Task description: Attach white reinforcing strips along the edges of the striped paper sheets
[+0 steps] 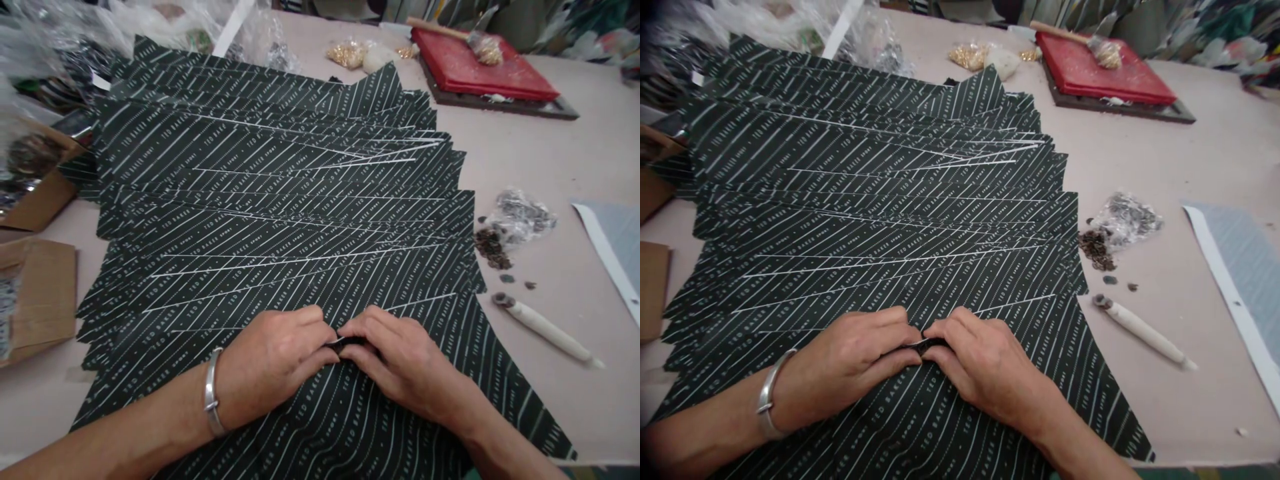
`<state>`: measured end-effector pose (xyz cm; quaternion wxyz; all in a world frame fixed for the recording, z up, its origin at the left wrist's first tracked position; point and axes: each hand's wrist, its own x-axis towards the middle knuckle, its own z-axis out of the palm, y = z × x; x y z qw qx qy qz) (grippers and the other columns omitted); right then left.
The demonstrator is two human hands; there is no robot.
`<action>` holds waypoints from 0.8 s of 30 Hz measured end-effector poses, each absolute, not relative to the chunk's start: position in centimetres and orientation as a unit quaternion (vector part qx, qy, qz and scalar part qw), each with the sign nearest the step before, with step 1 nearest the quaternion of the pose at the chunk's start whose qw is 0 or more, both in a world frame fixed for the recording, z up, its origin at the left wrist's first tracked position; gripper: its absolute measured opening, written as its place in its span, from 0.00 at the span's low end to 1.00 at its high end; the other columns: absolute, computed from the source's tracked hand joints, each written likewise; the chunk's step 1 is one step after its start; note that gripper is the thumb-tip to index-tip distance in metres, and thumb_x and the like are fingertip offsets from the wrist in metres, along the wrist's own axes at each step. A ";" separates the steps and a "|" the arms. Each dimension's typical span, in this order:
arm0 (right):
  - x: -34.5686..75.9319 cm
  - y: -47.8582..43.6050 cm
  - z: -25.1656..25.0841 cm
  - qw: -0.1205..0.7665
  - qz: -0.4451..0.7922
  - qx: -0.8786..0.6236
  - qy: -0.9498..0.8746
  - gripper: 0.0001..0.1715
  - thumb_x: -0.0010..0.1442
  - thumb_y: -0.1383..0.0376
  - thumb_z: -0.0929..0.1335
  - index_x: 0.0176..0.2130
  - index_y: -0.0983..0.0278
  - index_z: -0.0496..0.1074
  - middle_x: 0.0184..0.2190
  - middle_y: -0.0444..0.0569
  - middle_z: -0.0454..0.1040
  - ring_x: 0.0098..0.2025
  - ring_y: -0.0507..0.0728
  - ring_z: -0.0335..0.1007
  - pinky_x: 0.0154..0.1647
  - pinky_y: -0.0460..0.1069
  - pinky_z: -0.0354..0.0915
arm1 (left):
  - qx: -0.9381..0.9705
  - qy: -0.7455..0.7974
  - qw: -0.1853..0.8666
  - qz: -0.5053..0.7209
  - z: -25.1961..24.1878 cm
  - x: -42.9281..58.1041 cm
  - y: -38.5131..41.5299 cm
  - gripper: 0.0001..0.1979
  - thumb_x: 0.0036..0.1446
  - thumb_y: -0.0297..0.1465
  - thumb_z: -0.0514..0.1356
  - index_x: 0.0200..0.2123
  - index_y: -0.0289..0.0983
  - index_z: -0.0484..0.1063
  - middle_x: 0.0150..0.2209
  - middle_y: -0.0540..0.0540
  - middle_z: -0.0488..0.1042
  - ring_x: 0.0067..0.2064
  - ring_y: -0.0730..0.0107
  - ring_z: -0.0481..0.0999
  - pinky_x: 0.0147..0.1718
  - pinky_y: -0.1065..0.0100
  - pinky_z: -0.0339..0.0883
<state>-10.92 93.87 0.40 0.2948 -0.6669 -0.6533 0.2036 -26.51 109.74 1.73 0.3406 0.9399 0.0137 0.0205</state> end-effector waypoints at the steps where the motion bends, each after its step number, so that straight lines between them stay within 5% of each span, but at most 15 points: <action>1: -11.1 93.8 0.4 0.293 0.193 -0.672 -0.652 0.05 0.68 0.65 0.64 0.43 0.63 0.68 0.35 0.45 0.73 0.35 0.54 0.71 0.33 0.49 0.65 | 0.941 0.013 0.337 0.022 1.8 -26.5 109.8 0.13 0.68 0.31 0.51 0.34 0.35 0.73 0.29 0.50 0.69 0.28 0.73 0.68 0.27 0.69 0.58; 14: -12.7 93.1 -0.2 0.360 0.144 -0.673 -0.630 0.04 0.66 0.71 0.64 0.38 0.64 0.68 0.32 0.44 0.73 0.33 0.50 0.69 0.33 0.47 0.61 | 0.940 -0.012 0.340 0.032 1.8 -26.3 109.9 0.14 0.68 0.29 0.51 0.30 0.36 0.70 0.27 0.52 0.64 0.27 0.74 0.64 0.26 0.70 0.56; 19: -12.8 93.1 0.6 0.326 0.178 -0.680 -0.632 0.07 0.67 0.72 0.63 0.38 0.64 0.69 0.33 0.45 0.74 0.35 0.51 0.70 0.35 0.48 0.64 | 0.947 -0.028 0.318 0.039 1.8 -26.8 109.9 0.13 0.68 0.27 0.50 0.31 0.36 0.69 0.27 0.51 0.65 0.27 0.74 0.64 0.25 0.70 0.57; 24: -12.9 92.7 0.4 0.310 0.085 -0.673 -0.666 0.04 0.67 0.69 0.64 0.40 0.65 0.70 0.32 0.46 0.75 0.32 0.53 0.71 0.32 0.50 0.65 | 0.962 -0.046 0.248 0.103 1.8 -27.8 109.1 0.11 0.67 0.25 0.50 0.35 0.35 0.71 0.25 0.52 0.64 0.25 0.73 0.63 0.21 0.67 0.55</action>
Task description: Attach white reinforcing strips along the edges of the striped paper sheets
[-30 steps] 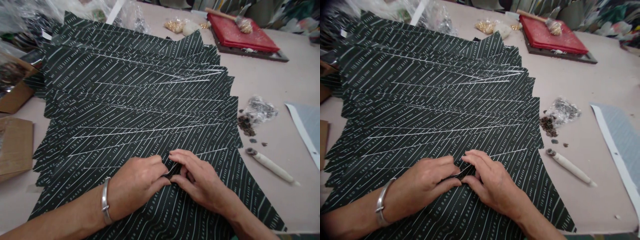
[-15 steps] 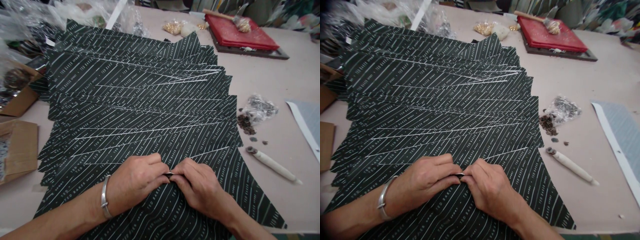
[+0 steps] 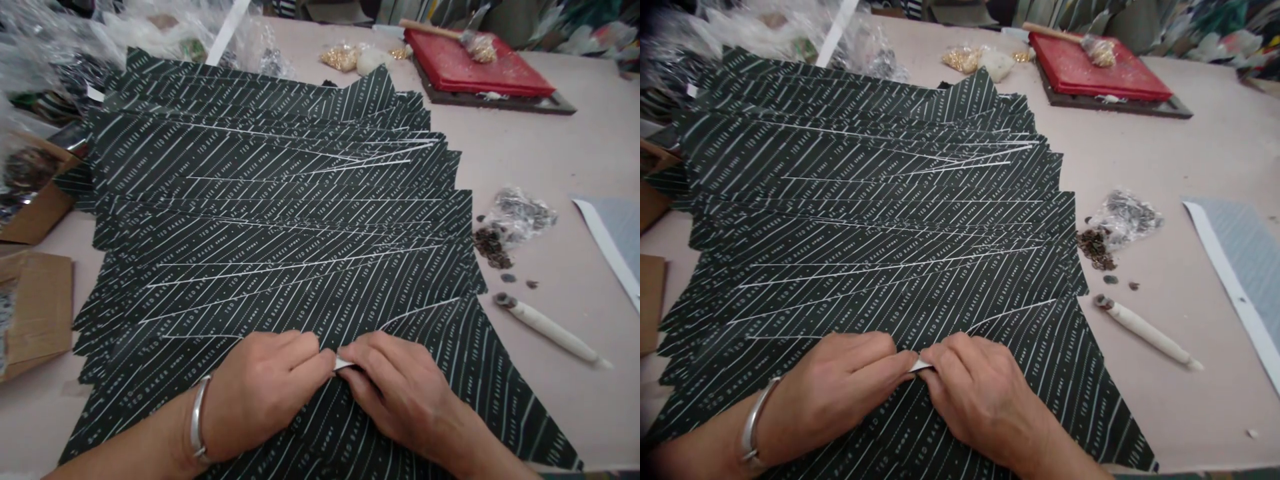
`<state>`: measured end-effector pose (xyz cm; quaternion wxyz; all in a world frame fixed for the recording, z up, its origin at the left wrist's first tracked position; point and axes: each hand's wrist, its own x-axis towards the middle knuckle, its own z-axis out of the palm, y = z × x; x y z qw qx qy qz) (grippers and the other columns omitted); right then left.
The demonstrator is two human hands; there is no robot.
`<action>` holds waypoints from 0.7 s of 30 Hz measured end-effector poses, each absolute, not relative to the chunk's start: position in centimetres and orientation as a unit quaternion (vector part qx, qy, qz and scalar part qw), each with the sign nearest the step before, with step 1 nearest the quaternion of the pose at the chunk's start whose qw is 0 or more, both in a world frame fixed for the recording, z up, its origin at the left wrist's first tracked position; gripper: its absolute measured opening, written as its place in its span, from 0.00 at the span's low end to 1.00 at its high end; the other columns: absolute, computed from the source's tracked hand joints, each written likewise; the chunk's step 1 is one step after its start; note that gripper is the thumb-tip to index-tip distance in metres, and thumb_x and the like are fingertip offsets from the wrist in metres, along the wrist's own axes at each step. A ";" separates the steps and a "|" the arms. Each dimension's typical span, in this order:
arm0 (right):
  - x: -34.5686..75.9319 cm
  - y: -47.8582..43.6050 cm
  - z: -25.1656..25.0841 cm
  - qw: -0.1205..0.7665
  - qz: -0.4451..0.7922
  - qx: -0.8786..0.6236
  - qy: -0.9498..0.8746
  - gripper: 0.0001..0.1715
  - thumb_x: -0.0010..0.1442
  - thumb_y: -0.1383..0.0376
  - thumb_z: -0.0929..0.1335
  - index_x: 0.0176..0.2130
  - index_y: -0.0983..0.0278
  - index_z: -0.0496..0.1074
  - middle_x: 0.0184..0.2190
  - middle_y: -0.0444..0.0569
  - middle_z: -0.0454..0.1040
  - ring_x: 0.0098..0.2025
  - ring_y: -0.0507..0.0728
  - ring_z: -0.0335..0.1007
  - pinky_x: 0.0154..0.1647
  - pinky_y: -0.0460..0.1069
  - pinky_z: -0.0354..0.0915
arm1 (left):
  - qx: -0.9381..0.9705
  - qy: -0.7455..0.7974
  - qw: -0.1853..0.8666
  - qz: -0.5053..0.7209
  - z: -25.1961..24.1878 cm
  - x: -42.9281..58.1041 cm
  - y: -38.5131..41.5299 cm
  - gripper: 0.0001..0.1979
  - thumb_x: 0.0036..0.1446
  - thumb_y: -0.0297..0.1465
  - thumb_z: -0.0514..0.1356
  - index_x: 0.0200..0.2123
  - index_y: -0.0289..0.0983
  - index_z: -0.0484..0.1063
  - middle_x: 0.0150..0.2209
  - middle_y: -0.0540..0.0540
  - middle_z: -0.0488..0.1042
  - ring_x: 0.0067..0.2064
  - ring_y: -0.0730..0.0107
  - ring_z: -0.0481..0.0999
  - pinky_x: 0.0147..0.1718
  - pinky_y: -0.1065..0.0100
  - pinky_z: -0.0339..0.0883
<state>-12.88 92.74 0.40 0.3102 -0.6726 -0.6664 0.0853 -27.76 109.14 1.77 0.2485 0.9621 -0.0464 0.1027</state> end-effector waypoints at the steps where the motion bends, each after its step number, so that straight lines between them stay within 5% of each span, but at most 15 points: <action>1: -12.9 92.6 0.2 0.307 0.075 -0.668 -0.674 0.04 0.67 0.69 0.65 0.40 0.65 0.70 0.32 0.47 0.75 0.32 0.54 0.71 0.31 0.50 0.65 | 0.964 -0.056 0.233 0.114 1.8 -28.0 109.0 0.11 0.67 0.25 0.49 0.38 0.34 0.71 0.25 0.52 0.65 0.25 0.72 0.63 0.21 0.66 0.55; 6: -12.9 92.1 0.1 0.305 0.055 -0.630 -0.712 0.07 0.66 0.70 0.63 0.39 0.66 0.70 0.28 0.47 0.74 0.27 0.54 0.66 0.25 0.52 0.61 | 0.965 -0.062 0.198 0.157 1.9 -29.4 108.2 0.14 0.67 0.25 0.46 0.48 0.29 0.68 0.26 0.49 0.68 0.25 0.70 0.65 0.22 0.66 0.57; 13: -13.0 91.8 0.6 0.325 0.028 -0.606 -0.725 0.08 0.64 0.73 0.63 0.42 0.69 0.70 0.26 0.48 0.74 0.24 0.52 0.64 0.21 0.51 0.58 | 0.958 -0.039 0.198 0.205 2.2 -29.7 107.2 0.12 0.64 0.23 0.48 0.45 0.32 0.69 0.25 0.47 0.71 0.25 0.69 0.68 0.23 0.66 0.61; 21: -12.9 91.2 0.3 0.299 0.020 -0.612 -0.732 0.09 0.63 0.73 0.65 0.45 0.70 0.71 0.30 0.49 0.76 0.30 0.54 0.71 0.32 0.51 0.68 | 0.956 -0.033 0.204 0.209 2.0 -29.2 107.2 0.11 0.65 0.23 0.47 0.41 0.32 0.69 0.25 0.49 0.71 0.24 0.72 0.66 0.21 0.66 0.59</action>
